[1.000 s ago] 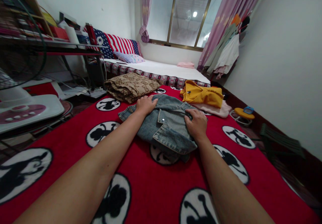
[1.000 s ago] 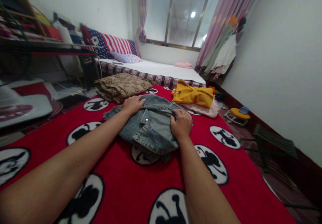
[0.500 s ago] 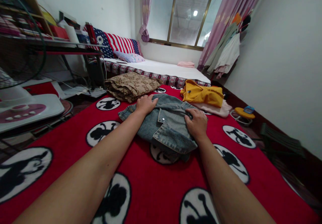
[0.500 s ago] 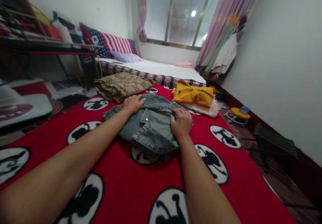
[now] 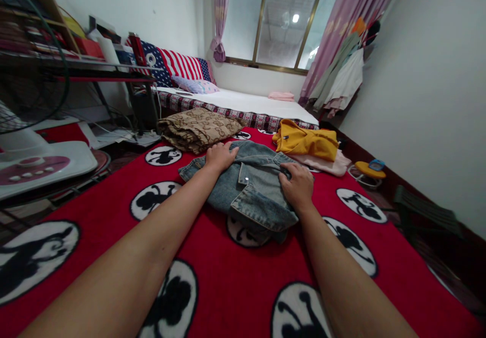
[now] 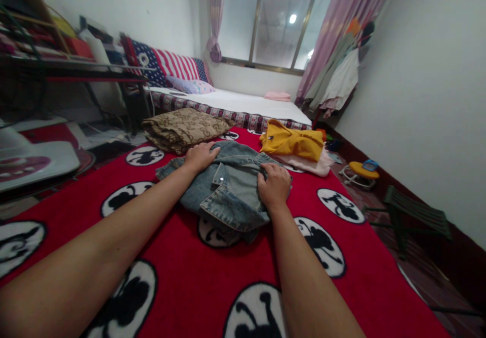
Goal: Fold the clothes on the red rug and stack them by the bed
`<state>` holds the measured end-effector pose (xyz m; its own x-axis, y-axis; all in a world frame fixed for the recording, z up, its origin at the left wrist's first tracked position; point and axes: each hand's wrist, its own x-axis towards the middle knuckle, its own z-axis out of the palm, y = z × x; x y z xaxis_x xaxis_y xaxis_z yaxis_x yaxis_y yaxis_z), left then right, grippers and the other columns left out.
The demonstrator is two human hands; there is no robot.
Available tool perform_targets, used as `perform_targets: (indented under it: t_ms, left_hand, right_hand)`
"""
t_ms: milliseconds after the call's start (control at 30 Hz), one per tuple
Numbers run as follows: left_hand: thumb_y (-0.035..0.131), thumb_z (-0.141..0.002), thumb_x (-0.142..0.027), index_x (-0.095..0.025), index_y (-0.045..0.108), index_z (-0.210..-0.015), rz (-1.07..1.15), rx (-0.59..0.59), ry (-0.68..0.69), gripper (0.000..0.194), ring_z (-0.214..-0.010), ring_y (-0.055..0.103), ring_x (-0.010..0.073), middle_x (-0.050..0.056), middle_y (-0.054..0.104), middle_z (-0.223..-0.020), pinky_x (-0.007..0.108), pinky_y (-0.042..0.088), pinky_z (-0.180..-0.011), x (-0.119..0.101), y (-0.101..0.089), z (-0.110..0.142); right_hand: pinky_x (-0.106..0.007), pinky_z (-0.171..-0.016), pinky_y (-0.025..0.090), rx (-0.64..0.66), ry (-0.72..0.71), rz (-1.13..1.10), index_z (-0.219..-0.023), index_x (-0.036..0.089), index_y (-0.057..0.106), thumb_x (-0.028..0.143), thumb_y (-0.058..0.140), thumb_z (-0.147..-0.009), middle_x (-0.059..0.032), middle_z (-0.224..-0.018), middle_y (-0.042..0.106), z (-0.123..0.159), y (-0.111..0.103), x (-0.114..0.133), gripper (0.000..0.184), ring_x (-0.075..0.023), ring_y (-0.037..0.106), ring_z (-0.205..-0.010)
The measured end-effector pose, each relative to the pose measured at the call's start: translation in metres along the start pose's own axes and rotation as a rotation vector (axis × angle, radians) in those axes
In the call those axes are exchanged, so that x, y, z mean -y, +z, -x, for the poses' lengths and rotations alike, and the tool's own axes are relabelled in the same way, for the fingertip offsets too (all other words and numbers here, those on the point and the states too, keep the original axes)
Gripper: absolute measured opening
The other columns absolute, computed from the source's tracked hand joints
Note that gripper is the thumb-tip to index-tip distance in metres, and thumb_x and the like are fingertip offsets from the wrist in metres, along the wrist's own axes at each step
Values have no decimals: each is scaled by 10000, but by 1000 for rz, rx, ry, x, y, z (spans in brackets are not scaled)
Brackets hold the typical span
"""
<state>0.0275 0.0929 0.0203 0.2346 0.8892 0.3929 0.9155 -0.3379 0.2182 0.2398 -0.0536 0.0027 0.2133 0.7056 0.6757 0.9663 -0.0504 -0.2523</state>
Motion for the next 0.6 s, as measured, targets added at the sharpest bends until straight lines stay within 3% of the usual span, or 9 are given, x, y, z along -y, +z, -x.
perform_targets:
  t_ms: [600]
  left_hand:
    - [338, -962, -535, -234, 541, -1364, -4, 9, 4, 541, -1164, 583, 318, 136, 620, -1284, 438, 454, -955, 0, 0, 0]
  right_hand:
    - [-388, -945, 367, 19, 11, 15, -1108, 201, 704, 252, 577, -831, -65, -1128, 693, 0, -2, 2, 309, -261, 559, -1043]
